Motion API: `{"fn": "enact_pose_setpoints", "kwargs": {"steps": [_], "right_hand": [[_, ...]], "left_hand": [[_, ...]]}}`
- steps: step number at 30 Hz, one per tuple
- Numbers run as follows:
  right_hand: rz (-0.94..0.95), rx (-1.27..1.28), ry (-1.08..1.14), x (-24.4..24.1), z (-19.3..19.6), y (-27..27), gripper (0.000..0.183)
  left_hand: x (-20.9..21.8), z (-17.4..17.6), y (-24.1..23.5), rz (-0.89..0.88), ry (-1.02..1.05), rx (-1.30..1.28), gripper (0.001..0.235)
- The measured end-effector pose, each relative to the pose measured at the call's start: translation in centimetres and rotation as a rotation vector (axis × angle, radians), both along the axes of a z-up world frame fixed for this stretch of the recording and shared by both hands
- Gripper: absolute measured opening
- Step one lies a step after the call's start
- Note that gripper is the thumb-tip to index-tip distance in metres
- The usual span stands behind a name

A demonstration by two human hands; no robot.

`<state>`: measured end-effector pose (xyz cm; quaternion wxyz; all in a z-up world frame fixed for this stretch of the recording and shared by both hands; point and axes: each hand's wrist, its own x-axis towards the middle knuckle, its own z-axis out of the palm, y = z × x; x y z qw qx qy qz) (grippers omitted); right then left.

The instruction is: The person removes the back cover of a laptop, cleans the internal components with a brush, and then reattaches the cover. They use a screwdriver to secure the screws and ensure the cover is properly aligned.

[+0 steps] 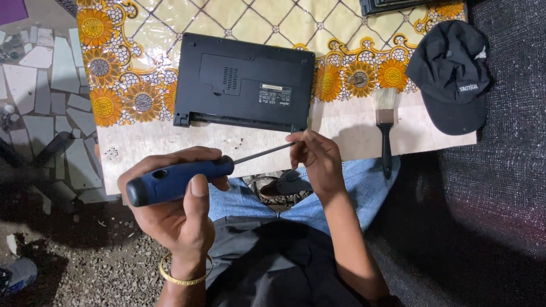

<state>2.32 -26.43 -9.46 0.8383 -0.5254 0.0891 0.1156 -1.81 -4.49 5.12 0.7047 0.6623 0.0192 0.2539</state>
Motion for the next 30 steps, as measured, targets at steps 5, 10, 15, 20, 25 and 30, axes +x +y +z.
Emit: {"fn": "enact_pose_setpoints", "kwargs": {"steps": [5, 10, 15, 20, 25, 30], "right_hand": [[-0.194, -0.264, 0.087, 2.2, 0.3, -1.1, 0.025], [-0.162, -0.442, -0.124, 6.8, -3.3, -3.9, 0.031], [0.061, -0.686, -0.081, 8.4, -5.0, -5.3, 0.046], [0.054, -0.721, -0.078, 8.1, -4.1, -4.9, 0.041], [0.071, -0.753, -0.044, 8.1, -3.1, -4.7, 0.041], [0.078, -0.744, 0.052, 8.3, -1.8, -4.3, 0.035]], "left_hand": [[1.8, 0.5, 0.4, -0.025, -0.018, 0.262, 0.032], [3.7, -0.1, -0.2, -0.196, -0.009, 0.468, 0.028], [5.4, -1.2, -1.9, -0.398, 0.049, 0.507, 0.042], [6.5, -2.1, -3.0, -0.491, 0.072, 0.567, 0.043], [7.5, -2.2, -3.3, -0.499, 0.07, 0.597, 0.042], [8.1, -2.0, -3.3, -0.496, 0.057, 0.618, 0.039]]}}
